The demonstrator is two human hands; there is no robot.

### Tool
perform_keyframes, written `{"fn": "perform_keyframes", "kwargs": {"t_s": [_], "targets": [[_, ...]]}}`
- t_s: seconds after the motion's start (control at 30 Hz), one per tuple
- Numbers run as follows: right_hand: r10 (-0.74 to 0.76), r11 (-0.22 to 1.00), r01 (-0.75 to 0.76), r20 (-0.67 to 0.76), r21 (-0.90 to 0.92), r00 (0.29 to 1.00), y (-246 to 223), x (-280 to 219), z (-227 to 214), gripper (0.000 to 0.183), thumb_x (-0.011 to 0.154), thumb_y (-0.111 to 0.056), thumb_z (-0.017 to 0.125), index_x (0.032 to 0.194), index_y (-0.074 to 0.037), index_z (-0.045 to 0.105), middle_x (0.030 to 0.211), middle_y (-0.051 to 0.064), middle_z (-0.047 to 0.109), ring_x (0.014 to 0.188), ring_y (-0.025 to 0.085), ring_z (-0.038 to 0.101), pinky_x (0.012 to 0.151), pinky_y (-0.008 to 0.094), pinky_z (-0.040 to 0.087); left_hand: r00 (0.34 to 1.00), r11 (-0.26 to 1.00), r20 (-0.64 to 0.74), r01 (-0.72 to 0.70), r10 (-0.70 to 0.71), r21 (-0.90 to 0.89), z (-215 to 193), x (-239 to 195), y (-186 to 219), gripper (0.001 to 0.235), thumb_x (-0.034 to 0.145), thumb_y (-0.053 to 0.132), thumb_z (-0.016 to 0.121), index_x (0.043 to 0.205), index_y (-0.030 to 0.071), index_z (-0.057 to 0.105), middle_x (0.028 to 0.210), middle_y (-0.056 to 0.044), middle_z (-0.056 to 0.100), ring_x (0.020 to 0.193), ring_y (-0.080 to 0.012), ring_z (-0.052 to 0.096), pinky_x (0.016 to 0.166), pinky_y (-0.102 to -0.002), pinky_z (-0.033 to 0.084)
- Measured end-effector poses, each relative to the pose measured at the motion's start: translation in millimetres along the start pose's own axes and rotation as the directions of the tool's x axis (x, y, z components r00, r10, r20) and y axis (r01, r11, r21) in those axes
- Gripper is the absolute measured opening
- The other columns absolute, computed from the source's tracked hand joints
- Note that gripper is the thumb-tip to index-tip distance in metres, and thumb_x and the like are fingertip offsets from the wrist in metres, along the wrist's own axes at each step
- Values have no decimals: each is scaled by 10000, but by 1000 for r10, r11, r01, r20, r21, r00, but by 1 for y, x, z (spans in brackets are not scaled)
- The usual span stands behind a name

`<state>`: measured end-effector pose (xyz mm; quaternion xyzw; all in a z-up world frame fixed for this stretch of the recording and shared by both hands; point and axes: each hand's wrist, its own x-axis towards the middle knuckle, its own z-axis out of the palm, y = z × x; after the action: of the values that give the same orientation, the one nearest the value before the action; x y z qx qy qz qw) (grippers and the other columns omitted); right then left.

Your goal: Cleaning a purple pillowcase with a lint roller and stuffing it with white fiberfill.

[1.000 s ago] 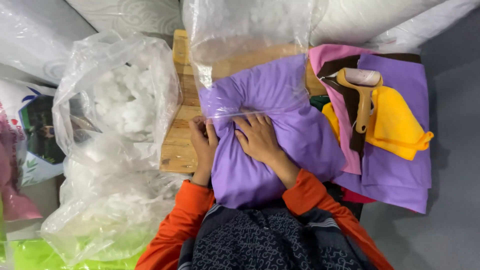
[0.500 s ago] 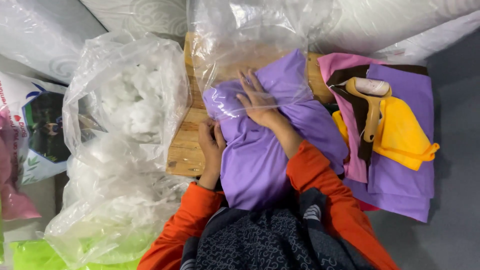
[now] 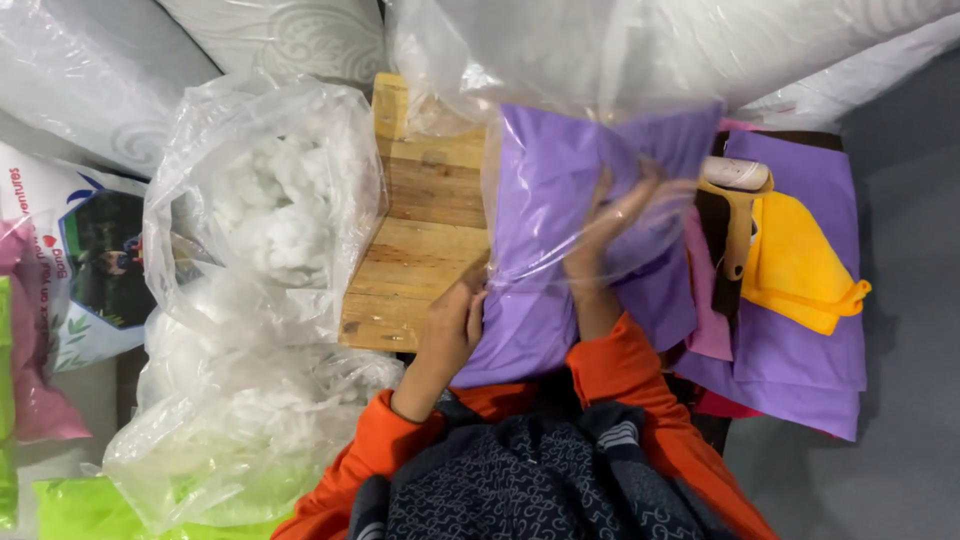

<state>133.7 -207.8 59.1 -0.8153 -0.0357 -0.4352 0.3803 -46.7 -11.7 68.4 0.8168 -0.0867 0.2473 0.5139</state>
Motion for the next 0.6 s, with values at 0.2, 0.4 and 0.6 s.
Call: {"fn": "perform_keyframes", "kwargs": {"t_s": [0.2, 0.4, 0.6], "targets": [[-368, 854, 512, 584, -97, 724, -15, -55, 20, 587, 1013, -66, 566, 1566, 5, 381, 1580, 300, 375, 1464, 414, 392, 1161, 471, 353, 892, 894, 60, 447, -447, 21, -3, -19, -26, 92, 992, 181, 577, 967, 115, 518, 740, -185, 661, 731, -429, 691, 630, -493, 514], [-412, 831, 542, 513, -128, 753, -79, -31, -38, 543, 917, -420, 689, 1411, -201, 634, 1500, 161, 541, 1406, 448, 447, 1122, 607, 285, 890, 887, 15, 453, -456, 96, -13, -23, -15, 74, 1002, 153, 532, 966, 91, 514, 786, -209, 644, 784, -437, 690, 632, -493, 540], [-21, 911, 255, 581, -325, 814, -54, -44, -17, 1246, 644, -708, 874, 1649, -251, 297, 1644, 350, 148, 1400, 738, 175, 1077, 815, 179, 997, 849, 16, -75, 78, 523, -15, 23, 30, 289, 842, 102, 634, 1121, 55, 577, 1403, -282, 505, 1327, -517, 469, 1120, -576, 376]]}}
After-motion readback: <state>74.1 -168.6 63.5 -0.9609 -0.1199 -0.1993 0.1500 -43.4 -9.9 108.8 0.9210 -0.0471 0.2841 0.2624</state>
